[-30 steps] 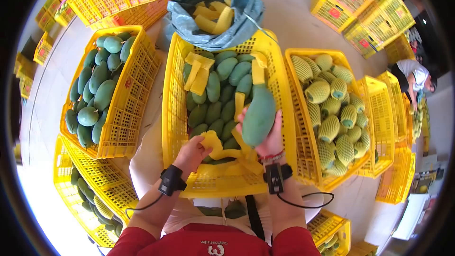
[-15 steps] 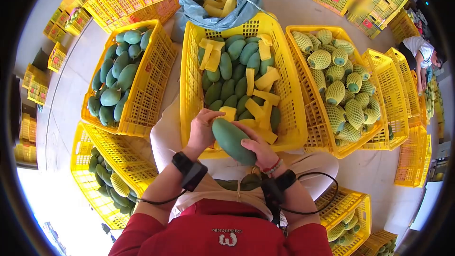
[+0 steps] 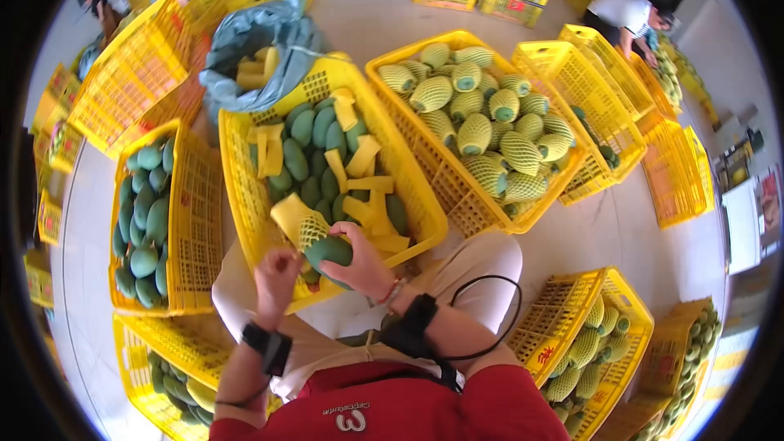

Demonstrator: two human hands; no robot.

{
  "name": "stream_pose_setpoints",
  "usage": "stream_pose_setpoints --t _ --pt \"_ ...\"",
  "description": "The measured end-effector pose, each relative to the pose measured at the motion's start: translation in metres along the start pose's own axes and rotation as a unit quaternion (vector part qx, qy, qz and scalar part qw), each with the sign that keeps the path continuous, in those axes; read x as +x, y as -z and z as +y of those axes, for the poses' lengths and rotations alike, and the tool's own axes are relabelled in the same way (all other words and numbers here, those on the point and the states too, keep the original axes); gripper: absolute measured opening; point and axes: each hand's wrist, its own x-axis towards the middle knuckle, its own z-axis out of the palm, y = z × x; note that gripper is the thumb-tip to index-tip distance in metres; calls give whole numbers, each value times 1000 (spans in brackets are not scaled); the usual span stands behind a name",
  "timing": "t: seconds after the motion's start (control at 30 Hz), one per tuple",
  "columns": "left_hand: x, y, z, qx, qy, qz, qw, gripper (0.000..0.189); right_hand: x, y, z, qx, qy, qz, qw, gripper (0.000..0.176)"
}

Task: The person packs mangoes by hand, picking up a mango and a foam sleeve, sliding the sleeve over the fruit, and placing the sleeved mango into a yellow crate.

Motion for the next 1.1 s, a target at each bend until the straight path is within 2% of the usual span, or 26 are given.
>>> stream_pose_setpoints --t 0.03,0.07,0.1,0.13,0.17,0.2,0.23,0.3,0.33,0.37,0.43,0.47,0.5,0.57,0.63,0.73,0.8,0.9,0.93,0.97,1.03,1.07,1.1 --pt "-6 -13 -47 -26 -51 -6 998 5 3 -7 3 -63 35 90 993 57" --pt "-13 -21 -37 26 -133 15 991 7 4 -12 5 -125 67 177 974 53" --pt "-20 -28 -27 77 -214 39 973 10 3 -16 4 -125 70 187 972 53" --pt "-18 -32 -35 76 -222 33 971 10 3 -19 3 -150 88 215 961 52" --pt "-13 -39 -49 -42 -119 10 992 24 2 -19 0 -177 107 240 949 51" --pt "-7 -44 -40 -159 -11 -14 987 38 2 -17 -3 -165 96 221 956 45" --pt "-6 -46 -30 -163 -17 -16 986 38 3 -12 -6 -168 101 224 955 45" --pt "-8 -46 -3 -341 -81 -89 932 74 6 -3 -20 -182 130 177 959 38" --pt "-2 -36 -4 -306 -73 -151 937 94 8 3 -29 -215 182 154 947 38" --pt "1 -34 4 -304 -78 -153 937 94 10 12 -40 -215 187 158 945 38" --pt "0 -29 19 -313 -23 -162 936 94 15 28 -56 -333 198 64 920 42" --pt "1 -28 22 -300 -7 -167 939 92 22 35 -58 -406 202 94 886 44" --pt "3 -36 16 -320 -75 -160 931 89 27 39 -57 -408 229 136 873 35" --pt "3 -37 20 -286 -60 -165 942 86 35 43 -57 -362 260 185 876 28" --pt "6 -43 18 -271 -81 -132 950 83 41 44 -55 -321 267 197 887 20" --pt "8 -51 12 -327 -70 -92 938 76 36 40 -63 -305 269 135 904 16" --pt "13 -50 15 -367 -42 -71 927 69 27 33 -70 -327 275 55 902 15" --pt "22 -51 10 -360 -67 -68 928 69 21 23 -69 -293 300 62 906 17" --pt "24 -53 14 -365 -80 -57 926 65 17 26 -66 -296 261 47 917 19" --pt "26 -55 13 -365 -79 -55 926 65 15 28 -63 -295 260 45 918 19" --pt "30 -62 12 -374 -110 0 921 58 14 30 -57 -221 250 194 923 27" --pt "32 -65 15 -374 -110 -2 921 58 14 28 -35 -58 143 233 960 44" --pt "33 -69 18 -297 -113 8 948 55 19 29 -36 -62 144 236 959 44"
